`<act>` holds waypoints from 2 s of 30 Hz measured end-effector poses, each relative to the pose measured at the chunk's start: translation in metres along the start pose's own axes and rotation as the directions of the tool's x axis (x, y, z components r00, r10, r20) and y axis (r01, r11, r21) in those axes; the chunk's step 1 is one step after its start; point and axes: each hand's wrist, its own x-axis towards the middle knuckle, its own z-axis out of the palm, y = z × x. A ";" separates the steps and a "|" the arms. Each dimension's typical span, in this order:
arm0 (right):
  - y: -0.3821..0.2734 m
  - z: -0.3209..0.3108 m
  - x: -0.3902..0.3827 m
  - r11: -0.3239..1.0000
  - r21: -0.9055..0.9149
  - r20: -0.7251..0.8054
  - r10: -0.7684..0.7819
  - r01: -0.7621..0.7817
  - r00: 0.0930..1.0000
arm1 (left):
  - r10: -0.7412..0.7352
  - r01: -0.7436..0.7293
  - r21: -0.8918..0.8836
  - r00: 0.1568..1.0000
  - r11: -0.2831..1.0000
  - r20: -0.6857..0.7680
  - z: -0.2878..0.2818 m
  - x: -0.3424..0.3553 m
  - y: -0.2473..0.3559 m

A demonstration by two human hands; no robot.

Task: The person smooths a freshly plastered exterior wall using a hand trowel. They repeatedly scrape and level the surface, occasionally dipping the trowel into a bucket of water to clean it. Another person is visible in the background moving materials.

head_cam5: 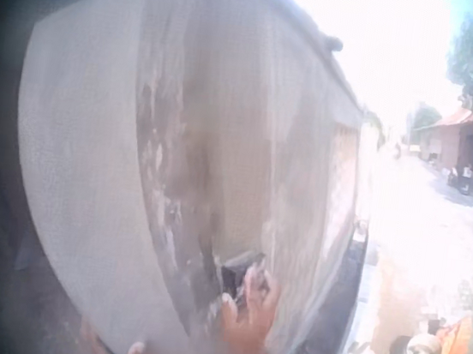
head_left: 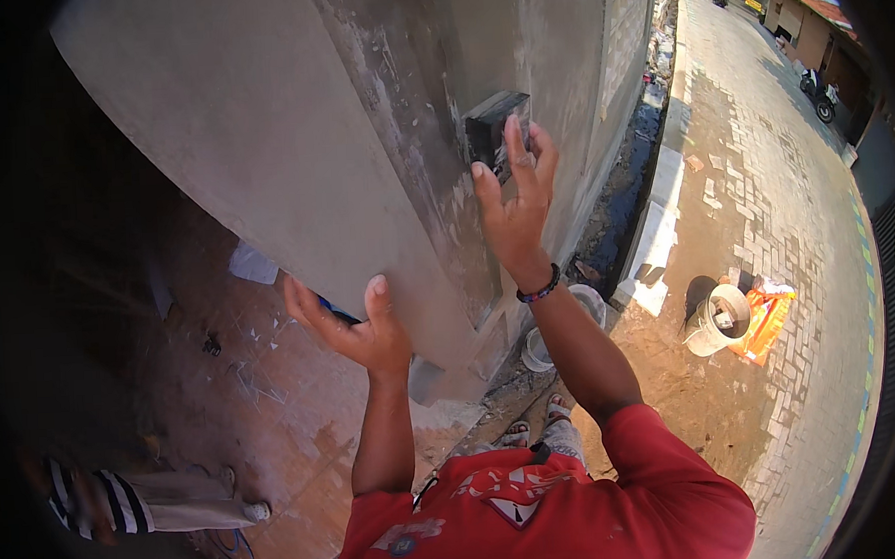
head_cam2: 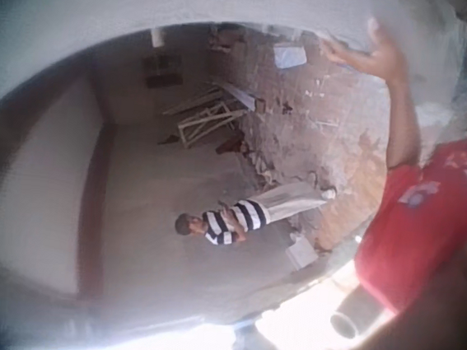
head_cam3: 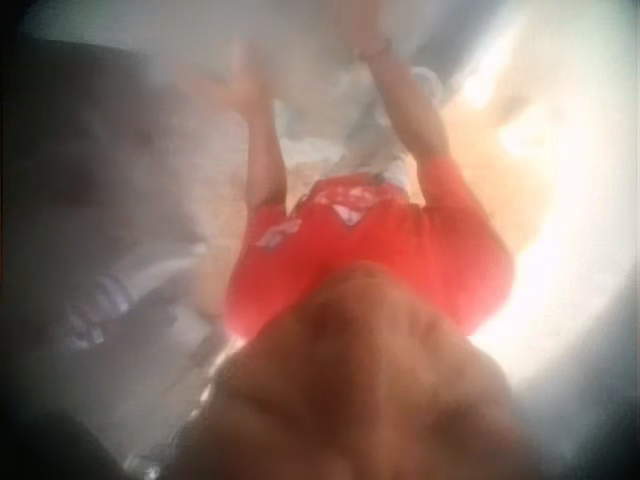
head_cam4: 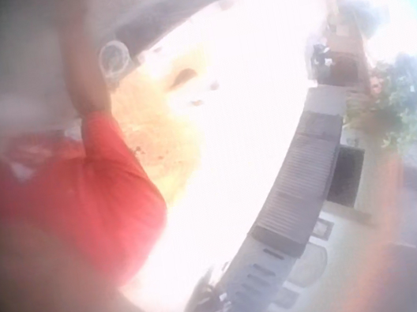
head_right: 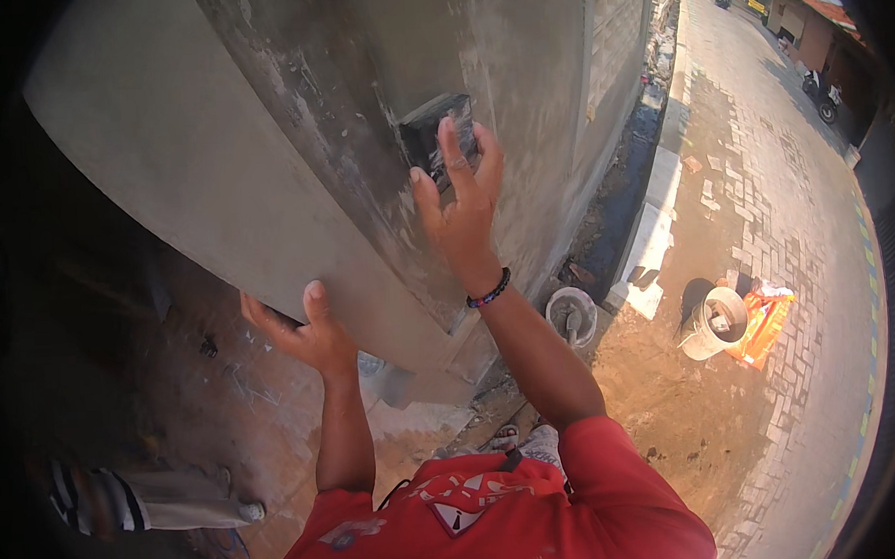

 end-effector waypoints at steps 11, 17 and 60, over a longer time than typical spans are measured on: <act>-0.007 -0.011 -0.003 0.963 0.154 0.073 0.210 -0.219 0.975 | -0.034 0.035 0.024 0.998 0.999 -0.047 -0.001 0.000 -0.004; 0.070 -0.022 -0.122 0.717 0.124 0.166 0.667 -0.686 0.726 | -0.040 0.041 0.014 0.998 0.999 -0.043 0.003 0.002 -0.001; -0.044 -0.082 0.122 0.617 -0.124 0.688 -0.511 0.777 0.515 | 0.091 -0.095 -0.049 0.993 0.994 -0.074 0.009 -0.001 -0.009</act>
